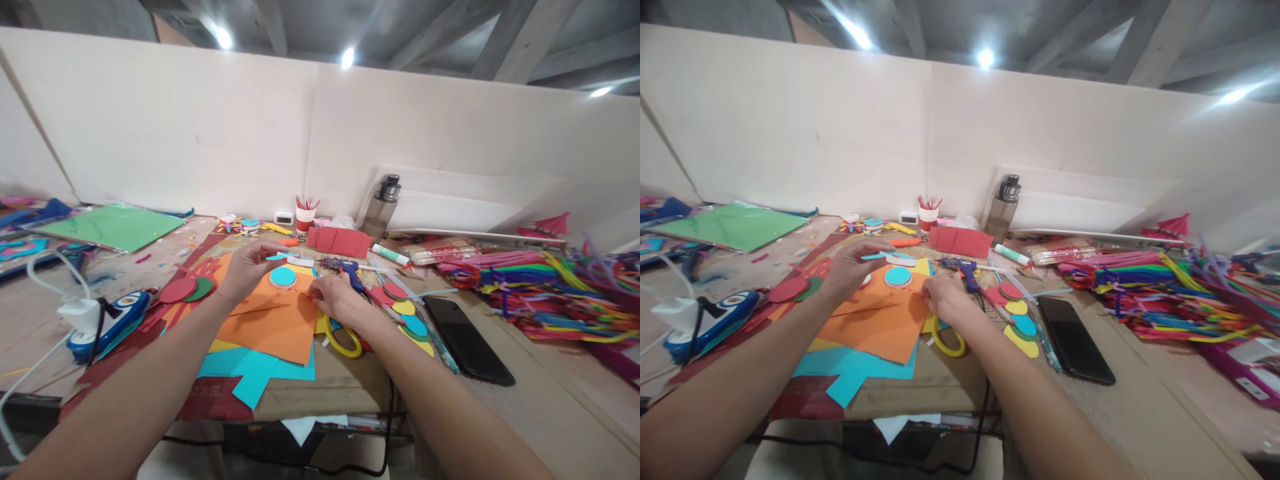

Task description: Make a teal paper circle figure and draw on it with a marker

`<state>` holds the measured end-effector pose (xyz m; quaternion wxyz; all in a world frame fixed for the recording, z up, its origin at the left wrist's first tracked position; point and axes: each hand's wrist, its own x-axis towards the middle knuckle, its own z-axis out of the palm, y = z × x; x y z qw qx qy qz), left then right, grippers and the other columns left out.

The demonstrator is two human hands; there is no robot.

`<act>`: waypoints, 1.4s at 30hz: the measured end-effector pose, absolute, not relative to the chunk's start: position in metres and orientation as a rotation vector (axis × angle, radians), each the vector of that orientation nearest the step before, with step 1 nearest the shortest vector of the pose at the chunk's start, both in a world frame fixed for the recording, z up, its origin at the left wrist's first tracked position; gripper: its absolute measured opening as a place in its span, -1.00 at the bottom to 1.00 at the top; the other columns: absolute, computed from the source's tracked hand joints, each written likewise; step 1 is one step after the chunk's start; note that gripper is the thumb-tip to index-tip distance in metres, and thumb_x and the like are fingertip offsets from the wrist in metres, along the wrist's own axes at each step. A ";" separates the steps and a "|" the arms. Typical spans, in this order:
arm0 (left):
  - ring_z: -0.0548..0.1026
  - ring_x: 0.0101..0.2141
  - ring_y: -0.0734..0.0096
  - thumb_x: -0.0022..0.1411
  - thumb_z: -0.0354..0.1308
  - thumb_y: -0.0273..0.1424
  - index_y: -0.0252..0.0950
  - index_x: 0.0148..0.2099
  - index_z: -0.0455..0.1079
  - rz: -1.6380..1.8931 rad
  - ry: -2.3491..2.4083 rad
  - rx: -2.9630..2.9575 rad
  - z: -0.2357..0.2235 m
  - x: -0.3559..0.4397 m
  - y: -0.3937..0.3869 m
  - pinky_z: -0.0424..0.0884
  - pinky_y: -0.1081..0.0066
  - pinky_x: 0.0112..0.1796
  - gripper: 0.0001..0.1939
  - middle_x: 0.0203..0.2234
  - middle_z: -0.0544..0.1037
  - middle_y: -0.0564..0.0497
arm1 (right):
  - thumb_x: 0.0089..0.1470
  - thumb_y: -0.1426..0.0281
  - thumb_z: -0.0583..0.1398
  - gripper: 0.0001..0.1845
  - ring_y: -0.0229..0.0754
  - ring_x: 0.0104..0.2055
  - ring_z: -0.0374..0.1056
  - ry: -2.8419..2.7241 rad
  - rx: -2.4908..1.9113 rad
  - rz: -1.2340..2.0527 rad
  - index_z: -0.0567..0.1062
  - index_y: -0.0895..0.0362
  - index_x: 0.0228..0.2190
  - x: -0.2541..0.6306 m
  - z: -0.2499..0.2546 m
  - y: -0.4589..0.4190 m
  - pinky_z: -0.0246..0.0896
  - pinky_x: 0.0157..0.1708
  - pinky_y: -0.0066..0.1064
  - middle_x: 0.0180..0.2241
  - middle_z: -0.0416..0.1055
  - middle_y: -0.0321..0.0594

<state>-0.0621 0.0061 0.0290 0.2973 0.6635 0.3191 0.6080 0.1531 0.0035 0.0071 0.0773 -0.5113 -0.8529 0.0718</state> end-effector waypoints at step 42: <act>0.59 -0.18 0.23 0.16 0.26 -0.34 -0.21 -0.26 0.54 1.069 0.455 2.110 0.023 -0.061 0.003 0.52 0.26 -0.18 -0.91 -0.22 0.62 -0.16 | -0.02 0.09 0.25 -0.67 -0.27 -0.40 0.26 -2.122 -1.128 1.200 0.54 0.12 -0.44 0.194 0.056 -0.018 0.14 -0.38 -0.45 -0.47 0.42 -0.32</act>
